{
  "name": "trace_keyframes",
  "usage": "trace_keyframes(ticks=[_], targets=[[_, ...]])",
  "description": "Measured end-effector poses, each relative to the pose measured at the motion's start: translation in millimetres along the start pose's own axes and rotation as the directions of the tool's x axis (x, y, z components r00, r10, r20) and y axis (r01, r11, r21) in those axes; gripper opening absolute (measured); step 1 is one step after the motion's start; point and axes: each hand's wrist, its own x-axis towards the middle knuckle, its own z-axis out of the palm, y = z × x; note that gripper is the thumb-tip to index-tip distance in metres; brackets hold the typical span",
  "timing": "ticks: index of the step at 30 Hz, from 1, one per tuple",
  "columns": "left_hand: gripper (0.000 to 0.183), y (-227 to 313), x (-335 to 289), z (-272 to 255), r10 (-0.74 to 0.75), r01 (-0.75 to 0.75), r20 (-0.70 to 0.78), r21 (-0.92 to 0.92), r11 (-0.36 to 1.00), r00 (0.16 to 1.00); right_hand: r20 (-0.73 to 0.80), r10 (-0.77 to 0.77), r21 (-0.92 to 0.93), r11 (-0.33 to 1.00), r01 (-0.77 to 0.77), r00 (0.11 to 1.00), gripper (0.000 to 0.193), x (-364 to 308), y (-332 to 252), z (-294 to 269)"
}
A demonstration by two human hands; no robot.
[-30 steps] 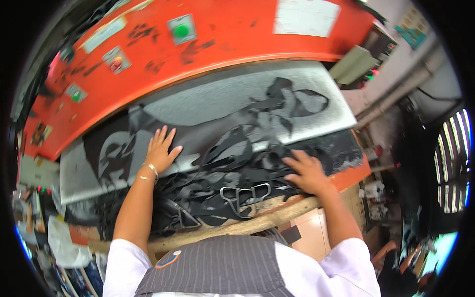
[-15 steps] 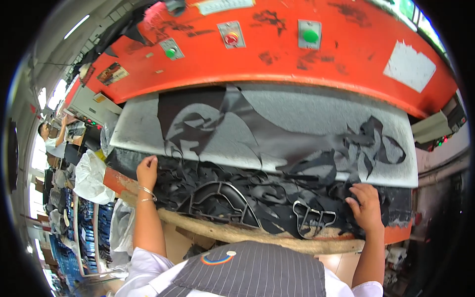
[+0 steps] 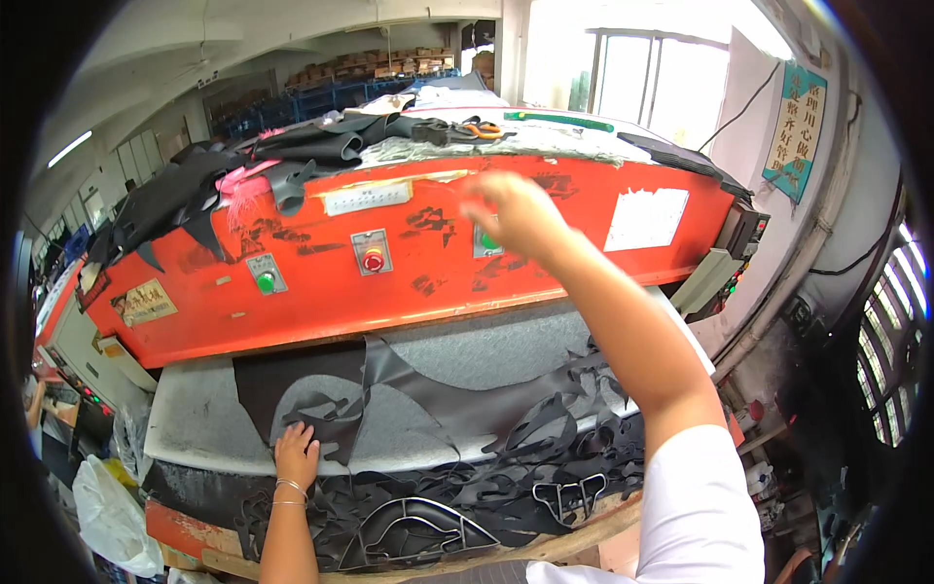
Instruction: Using a hydraulic press and specialized metal dies to cut shoe components from a sheet of leather material.
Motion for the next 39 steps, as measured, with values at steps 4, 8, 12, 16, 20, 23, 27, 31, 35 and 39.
trace_keyframes(ticks=[4, 8, 12, 16, 20, 23, 27, 31, 35, 39], targets=[[0.039, 18.0, 17.6, 14.9, 0.131, -0.130, 0.088, -0.019, 0.991, 0.987, -0.202, 0.123, -0.129, 0.980, -0.151, 0.972, 0.055, 99.5, 70.5, 7.6], [0.033, 6.4, 11.3, 6.1, 0.208, -0.203, 0.036, -0.101, 0.974, 0.978, -0.085, 0.379, -0.334, 0.861, -0.384, 0.922, 0.053, 133.1, 63.3, 8.9], [0.033, 20.4, 4.1, 19.6, 0.204, -0.204, -0.015, -0.153, 0.967, 0.979, -0.396, 0.370, -0.215, 0.853, -0.476, 0.841, 0.041, 106.2, 49.7, 10.5], [0.049, 20.9, -9.5, 7.1, 0.155, -0.152, 0.019, -0.114, 0.982, 0.988, -0.209, 0.319, 0.310, 0.918, -0.247, 0.924, 0.020, -4.4, -69.9, 73.2], [0.067, 28.0, -4.8, 5.7, 0.144, -0.134, 0.024, -0.236, 0.963, 0.989, 0.239, 0.166, 0.367, 0.897, -0.247, 0.957, 0.026, -133.0, -177.9, 179.7], [0.077, 37.7, -1.3, 11.7, 0.102, -0.080, 0.058, -0.302, 0.950, 0.993, 0.359, 0.198, 0.392, 0.855, -0.340, 0.912, 0.026, -166.9, -189.1, 227.4], [0.076, 39.1, -3.2, 8.2, 0.116, -0.085, 0.085, -0.305, 0.949, 0.990, 0.365, 0.104, 0.400, 0.880, -0.256, 0.925, 0.026, -177.4, -186.4, 245.8], [0.072, 36.5, 2.6, 1.5, 0.146, -0.117, 0.096, -0.262, 0.958, 0.985, 0.320, 0.065, 0.396, 0.897, -0.196, 0.945, 0.027, -178.6, -186.5, 250.5], [0.068, 41.7, 3.3, -4.4, 0.130, -0.101, 0.131, -0.212, 0.972, 0.983, 0.272, 0.014, 0.384, 0.915, -0.122, 0.962, 0.028, -180.3, -188.3, 249.5], [0.066, 39.3, 1.5, -4.6, 0.119, -0.096, 0.134, -0.162, 0.982, 0.984, 0.265, 0.017, 0.388, 0.914, -0.123, 0.964, 0.032, -179.3, -191.2, 250.6]])
